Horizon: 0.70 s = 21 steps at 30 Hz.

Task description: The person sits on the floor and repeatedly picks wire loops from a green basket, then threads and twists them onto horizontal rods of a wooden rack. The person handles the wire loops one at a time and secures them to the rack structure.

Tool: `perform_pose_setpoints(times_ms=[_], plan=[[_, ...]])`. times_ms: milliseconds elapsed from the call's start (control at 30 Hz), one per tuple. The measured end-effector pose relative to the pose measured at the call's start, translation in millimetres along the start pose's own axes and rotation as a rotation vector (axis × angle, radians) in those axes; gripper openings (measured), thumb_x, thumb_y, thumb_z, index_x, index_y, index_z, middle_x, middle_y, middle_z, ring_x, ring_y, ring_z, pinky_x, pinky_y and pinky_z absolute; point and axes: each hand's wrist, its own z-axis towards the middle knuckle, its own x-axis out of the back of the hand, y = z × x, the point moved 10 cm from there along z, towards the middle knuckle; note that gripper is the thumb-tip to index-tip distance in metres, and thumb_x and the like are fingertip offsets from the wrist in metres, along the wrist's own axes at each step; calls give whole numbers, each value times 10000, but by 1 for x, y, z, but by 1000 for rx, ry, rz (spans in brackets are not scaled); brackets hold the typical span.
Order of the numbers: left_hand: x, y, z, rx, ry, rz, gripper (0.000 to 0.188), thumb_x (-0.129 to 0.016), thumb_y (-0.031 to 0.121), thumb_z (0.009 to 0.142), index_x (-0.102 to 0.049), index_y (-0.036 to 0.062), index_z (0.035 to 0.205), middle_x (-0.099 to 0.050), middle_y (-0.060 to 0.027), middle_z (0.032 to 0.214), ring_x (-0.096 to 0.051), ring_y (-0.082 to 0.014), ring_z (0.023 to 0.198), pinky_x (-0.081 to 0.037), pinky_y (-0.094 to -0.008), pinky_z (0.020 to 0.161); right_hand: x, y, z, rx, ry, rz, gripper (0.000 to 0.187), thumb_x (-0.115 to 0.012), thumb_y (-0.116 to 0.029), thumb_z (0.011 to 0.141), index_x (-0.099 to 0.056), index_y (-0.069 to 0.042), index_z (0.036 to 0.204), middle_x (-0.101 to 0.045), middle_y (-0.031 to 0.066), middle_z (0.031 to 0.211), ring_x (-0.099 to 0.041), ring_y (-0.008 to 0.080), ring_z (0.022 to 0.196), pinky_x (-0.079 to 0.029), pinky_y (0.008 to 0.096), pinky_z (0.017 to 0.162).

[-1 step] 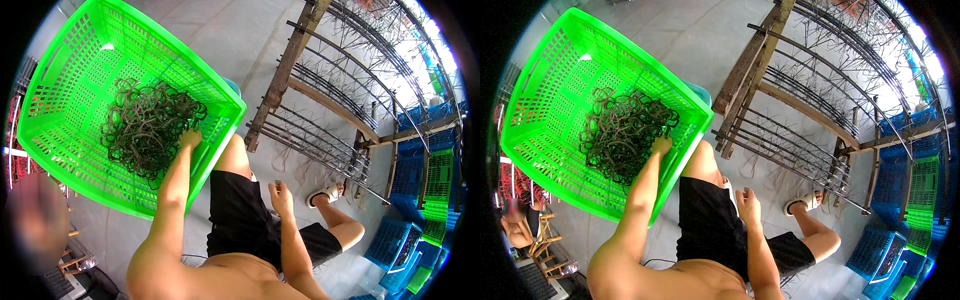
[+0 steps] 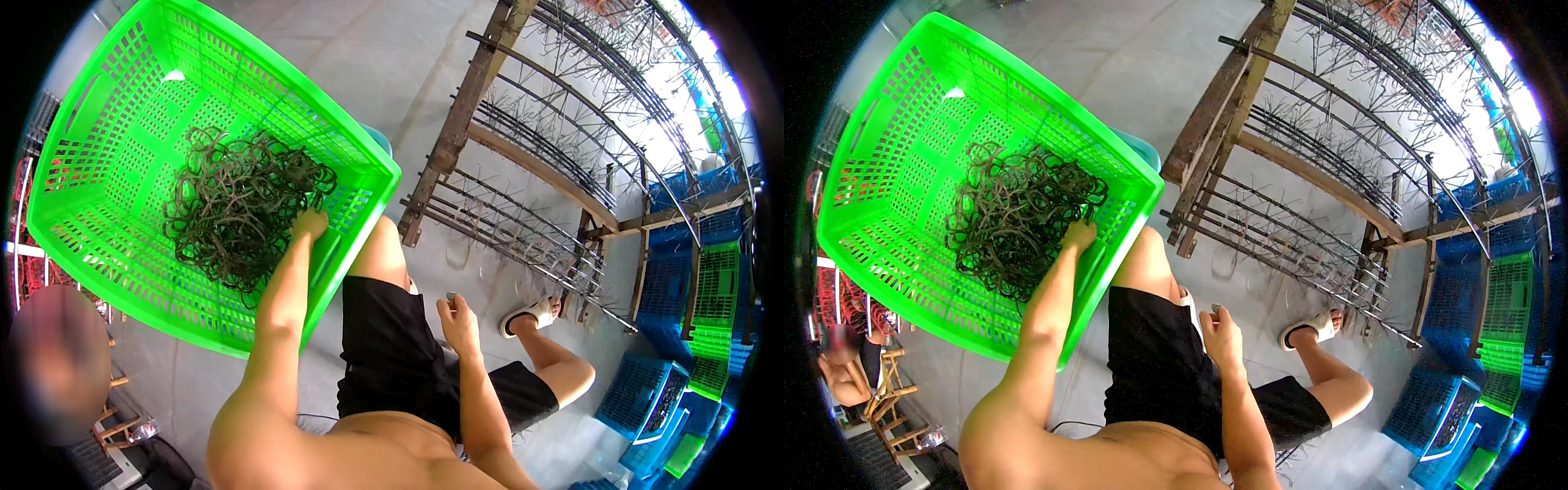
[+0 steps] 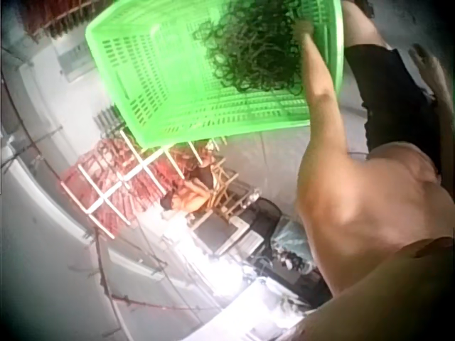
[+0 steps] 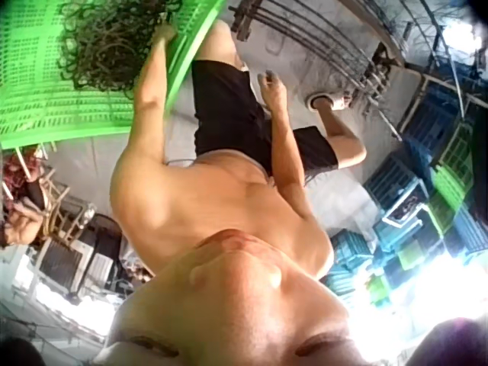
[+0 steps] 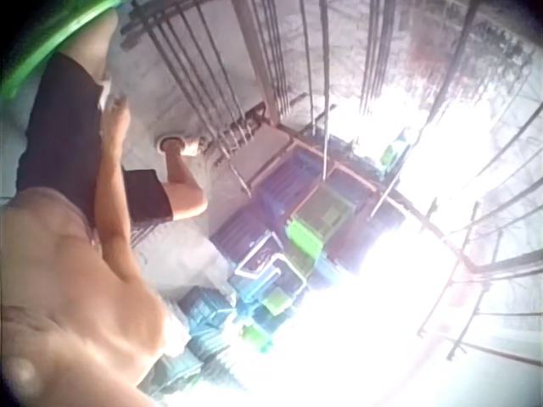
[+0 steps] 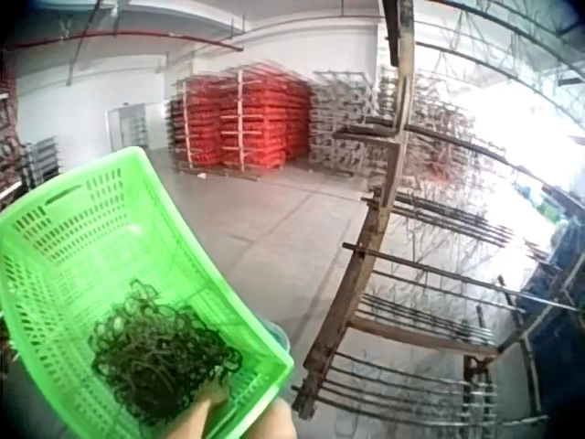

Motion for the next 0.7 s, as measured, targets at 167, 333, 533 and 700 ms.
perform_pose_setpoints(times_ms=[167,333,533,700], plan=[[-3,-20,16,-183,-289,-16,494,-473,259,836,-431,33,1273,-469,-201,1284,-451,-392,1170,-379,-471,952,-3,-9,-10,-31,-125,34,293,-578,-243,825,-591,28,937,-640,218,804,-634,352,788,-490,378,681],[-3,-40,15,-218,-164,396,481,-486,119,844,-391,76,1314,-514,-172,1239,-396,-371,1204,-319,-472,1001,-18,-25,-14,63,-236,-17,289,-590,-250,826,-596,14,944,-633,213,778,-623,361,762,-490,400,679],[43,-13,3,-329,47,358,289,-567,290,814,-639,154,1059,-618,-115,1102,-466,-325,1117,-268,-505,952,-34,-50,-30,274,-473,-56,260,-604,-248,821,-587,-2,903,-634,191,800,-610,363,780,-486,397,677],[73,-39,2,-343,-215,-505,184,-608,216,812,-614,54,900,-649,-72,800,-616,-200,683,-493,-325,634,-37,-95,-12,320,-478,-32,257,-602,-241,822,-581,4,897,-625,166,749,-608,352,746,-472,402,676]])
